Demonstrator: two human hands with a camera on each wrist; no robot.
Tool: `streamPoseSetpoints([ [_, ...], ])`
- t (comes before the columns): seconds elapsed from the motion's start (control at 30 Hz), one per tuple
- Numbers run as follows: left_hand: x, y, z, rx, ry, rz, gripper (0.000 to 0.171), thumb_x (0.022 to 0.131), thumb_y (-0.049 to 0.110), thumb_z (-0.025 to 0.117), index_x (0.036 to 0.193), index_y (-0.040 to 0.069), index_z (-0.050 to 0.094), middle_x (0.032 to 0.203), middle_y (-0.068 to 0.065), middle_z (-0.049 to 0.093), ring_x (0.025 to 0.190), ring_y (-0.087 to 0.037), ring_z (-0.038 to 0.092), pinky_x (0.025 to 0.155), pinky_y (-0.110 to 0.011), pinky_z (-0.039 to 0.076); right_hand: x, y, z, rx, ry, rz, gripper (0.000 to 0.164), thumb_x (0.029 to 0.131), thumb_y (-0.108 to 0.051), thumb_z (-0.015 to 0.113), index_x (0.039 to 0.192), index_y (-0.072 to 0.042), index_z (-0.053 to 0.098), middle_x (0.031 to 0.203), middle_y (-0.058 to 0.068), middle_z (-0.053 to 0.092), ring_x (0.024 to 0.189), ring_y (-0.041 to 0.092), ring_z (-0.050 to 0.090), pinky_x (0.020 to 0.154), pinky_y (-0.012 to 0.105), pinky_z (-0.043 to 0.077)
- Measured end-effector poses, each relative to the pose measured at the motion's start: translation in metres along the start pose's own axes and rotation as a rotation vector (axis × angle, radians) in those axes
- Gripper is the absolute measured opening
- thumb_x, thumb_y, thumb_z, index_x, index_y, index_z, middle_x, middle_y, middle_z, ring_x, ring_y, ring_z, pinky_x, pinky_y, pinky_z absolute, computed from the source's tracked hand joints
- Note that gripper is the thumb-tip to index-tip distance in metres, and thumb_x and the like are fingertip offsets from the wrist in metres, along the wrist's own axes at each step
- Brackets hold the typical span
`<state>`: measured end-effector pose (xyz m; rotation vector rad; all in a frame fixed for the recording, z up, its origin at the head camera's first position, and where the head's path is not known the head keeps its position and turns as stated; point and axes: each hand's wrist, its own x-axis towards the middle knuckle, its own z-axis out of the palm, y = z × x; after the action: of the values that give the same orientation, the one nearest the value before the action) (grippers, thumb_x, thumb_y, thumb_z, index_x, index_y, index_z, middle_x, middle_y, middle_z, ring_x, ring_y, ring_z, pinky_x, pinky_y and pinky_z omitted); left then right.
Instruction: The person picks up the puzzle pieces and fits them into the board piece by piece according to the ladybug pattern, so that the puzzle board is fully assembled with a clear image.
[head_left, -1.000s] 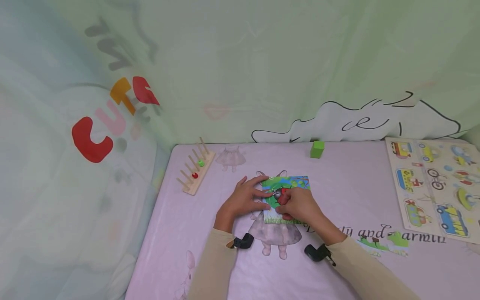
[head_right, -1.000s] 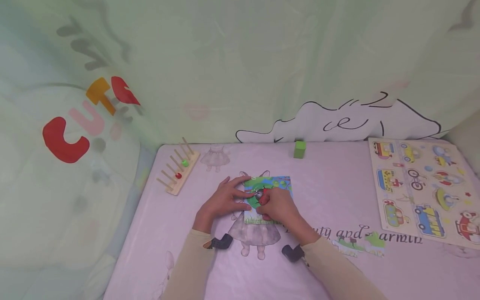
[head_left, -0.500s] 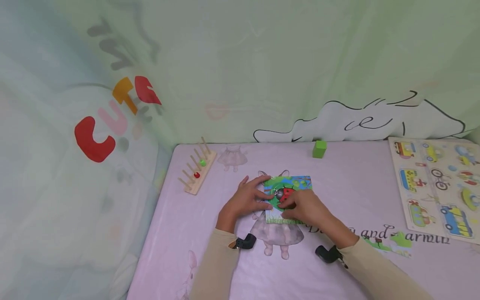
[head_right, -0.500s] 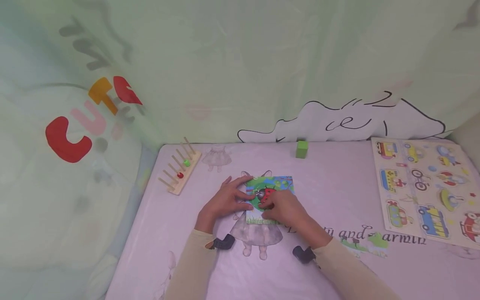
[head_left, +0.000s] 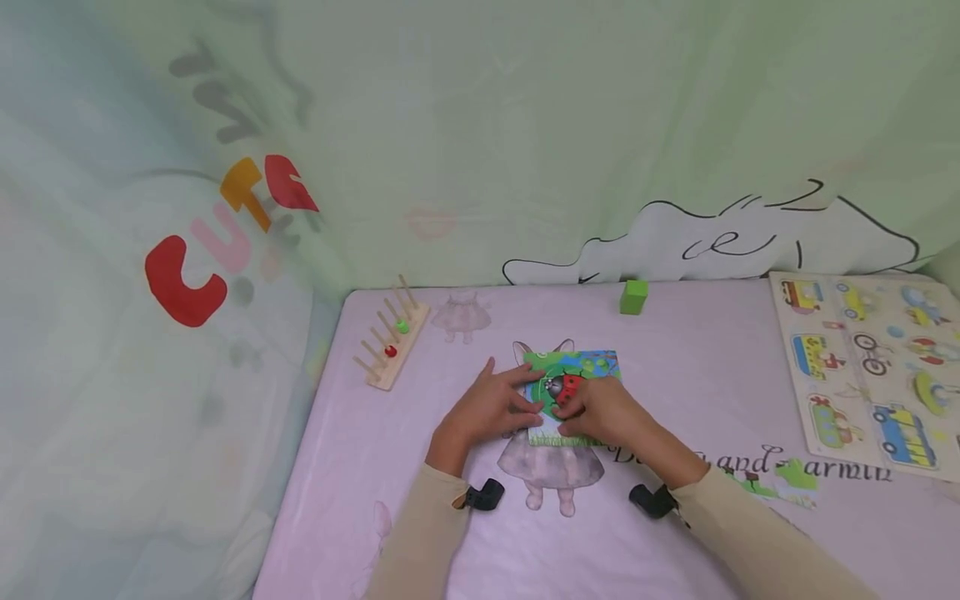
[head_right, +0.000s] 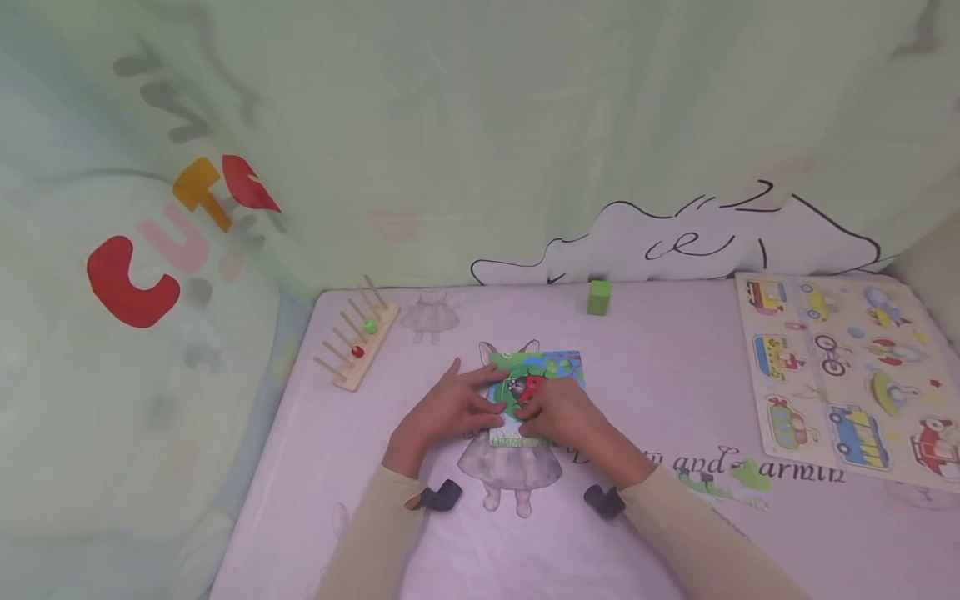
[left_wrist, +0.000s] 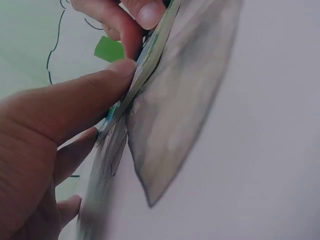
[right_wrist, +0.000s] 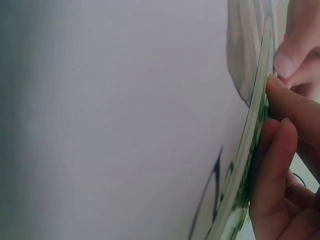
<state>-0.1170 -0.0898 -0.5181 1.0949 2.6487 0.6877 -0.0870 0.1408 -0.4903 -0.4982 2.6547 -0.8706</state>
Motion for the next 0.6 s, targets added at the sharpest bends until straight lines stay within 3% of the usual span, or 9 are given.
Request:
streamPoseSetpoints([
  [0.17,-0.0012,0.0027,0.0002,-0.007,-0.029,0.022,0.029,0.088,0.043,0.077,0.11,0.024,0.081,0.156,0.001,0.051,0.154,-0.023,0.034,0.121,-0.072,0.01,0.0005,0.002,-0.0006,0.0,-0.006,0.014,0.023,0.076,-0.022,0.09,0.096,-0.012,0.084,0.093,0.002,0.079,0.093,0.022,0.069,0.073,0.033,0.056],
  [0.37,-0.0013,-0.0017,0.0032,-0.012,-0.033,0.001,0.032,0.086,0.046,0.077,0.111,0.026,0.08,0.157,0.004,0.048,0.155,-0.019,0.03,0.122,-0.07,0.008,0.0012,0.0049,-0.0013,0.012,-0.008,0.0,0.02,0.077,-0.022,0.089,0.093,-0.012,0.085,0.091,0.001,0.077,0.088,0.017,0.068,0.072,0.032,0.055],
  [0.6,-0.0015,-0.0022,0.0043,-0.085,-0.021,-0.01,0.031,0.085,0.043,0.08,0.108,0.023,0.081,0.156,0.004,0.049,0.155,-0.021,0.031,0.123,-0.069,0.004,-0.0001,0.0079,-0.0008,0.012,-0.022,-0.033,0.016,0.08,-0.021,0.088,0.092,-0.011,0.085,0.088,-0.002,0.076,0.085,0.014,0.066,0.071,0.03,0.056],
])
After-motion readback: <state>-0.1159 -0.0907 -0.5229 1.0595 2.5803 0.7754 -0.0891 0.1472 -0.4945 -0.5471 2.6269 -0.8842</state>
